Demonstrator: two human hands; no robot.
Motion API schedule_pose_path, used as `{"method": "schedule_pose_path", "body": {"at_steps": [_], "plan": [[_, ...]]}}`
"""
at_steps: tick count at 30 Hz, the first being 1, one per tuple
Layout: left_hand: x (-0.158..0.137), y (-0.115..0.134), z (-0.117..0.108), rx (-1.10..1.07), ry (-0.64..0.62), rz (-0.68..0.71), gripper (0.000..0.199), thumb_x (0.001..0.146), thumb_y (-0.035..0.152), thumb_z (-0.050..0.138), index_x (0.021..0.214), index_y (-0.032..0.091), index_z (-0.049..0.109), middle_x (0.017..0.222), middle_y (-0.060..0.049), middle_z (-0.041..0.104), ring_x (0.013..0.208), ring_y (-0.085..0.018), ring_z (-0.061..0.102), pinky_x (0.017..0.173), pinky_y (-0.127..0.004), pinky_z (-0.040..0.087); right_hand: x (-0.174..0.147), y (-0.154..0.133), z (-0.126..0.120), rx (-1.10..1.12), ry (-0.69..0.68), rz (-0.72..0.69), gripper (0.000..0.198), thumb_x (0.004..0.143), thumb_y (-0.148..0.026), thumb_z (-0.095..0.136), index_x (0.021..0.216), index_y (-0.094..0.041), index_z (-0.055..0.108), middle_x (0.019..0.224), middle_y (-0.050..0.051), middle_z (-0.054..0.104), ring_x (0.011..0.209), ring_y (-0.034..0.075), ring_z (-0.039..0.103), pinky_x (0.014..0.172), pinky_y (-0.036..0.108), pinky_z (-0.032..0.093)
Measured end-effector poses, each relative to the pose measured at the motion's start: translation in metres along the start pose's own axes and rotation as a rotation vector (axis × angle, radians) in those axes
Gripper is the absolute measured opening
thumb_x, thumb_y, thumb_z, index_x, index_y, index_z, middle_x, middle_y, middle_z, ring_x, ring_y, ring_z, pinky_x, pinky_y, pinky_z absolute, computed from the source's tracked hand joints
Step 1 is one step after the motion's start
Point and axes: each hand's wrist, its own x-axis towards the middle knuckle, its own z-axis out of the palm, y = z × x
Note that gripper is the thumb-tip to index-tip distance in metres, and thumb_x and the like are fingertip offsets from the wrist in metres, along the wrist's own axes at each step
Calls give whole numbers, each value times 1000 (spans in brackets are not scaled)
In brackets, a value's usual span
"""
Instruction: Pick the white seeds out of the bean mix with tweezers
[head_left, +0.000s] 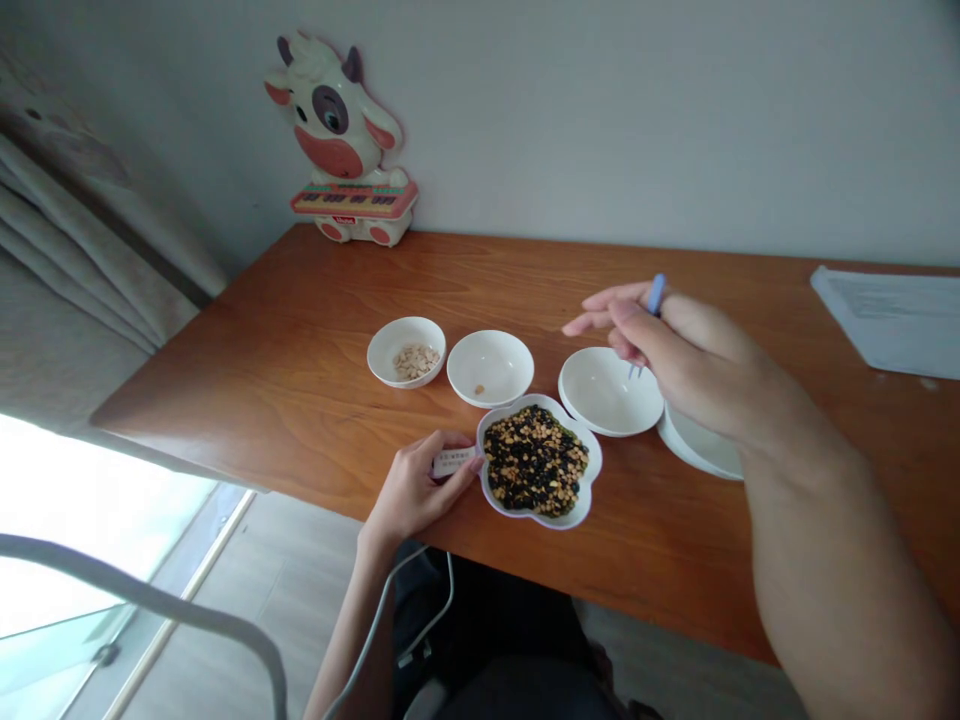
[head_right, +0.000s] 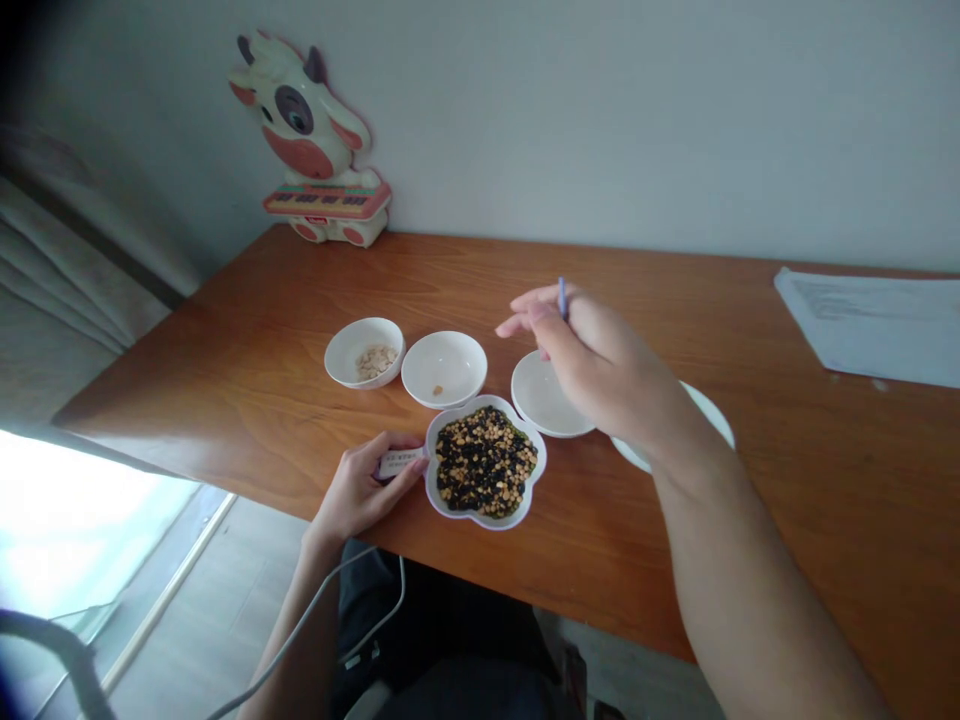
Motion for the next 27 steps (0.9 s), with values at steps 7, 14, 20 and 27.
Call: {"method": "schedule_pose_path", "body": {"at_steps": [7,14,20,27], "plan": [[-1,-1,0,-30,-13,-30,22,99,39,70,112,20,73,104,-4,83,83,-18,78,74,-27,60,17,-23,7,192,-128,111,65,103,-72,35,95,-24,78,96,7,77,98,23,70,90,36,53],[0,3,0,-28,-26,-42,21,100,38,69,111,20,74,97,-3,82,78,-16,77,72,-25,59,10,-5,-5,36,-351,162,60,99,-74,48,93,-24,79,78,4,75,69,19,65,66,33,47],[-3,4,3,55,5,-27,20,101,37,67,109,20,73,95,-2,81,79,-16,76,73,-26,58,8,5,-5,-166,-533,90,40,96,-58,59,106,-28,84,81,5,78,69,20,66,63,33,47],[-4,0,3,116,26,-2,20,101,37,66,113,21,73,101,-3,81,85,-17,77,76,-26,59,13,9,9,-241,-594,75,28,92,-42,63,95,-26,85,71,5,75,59,16,60,60,32,39]]}}
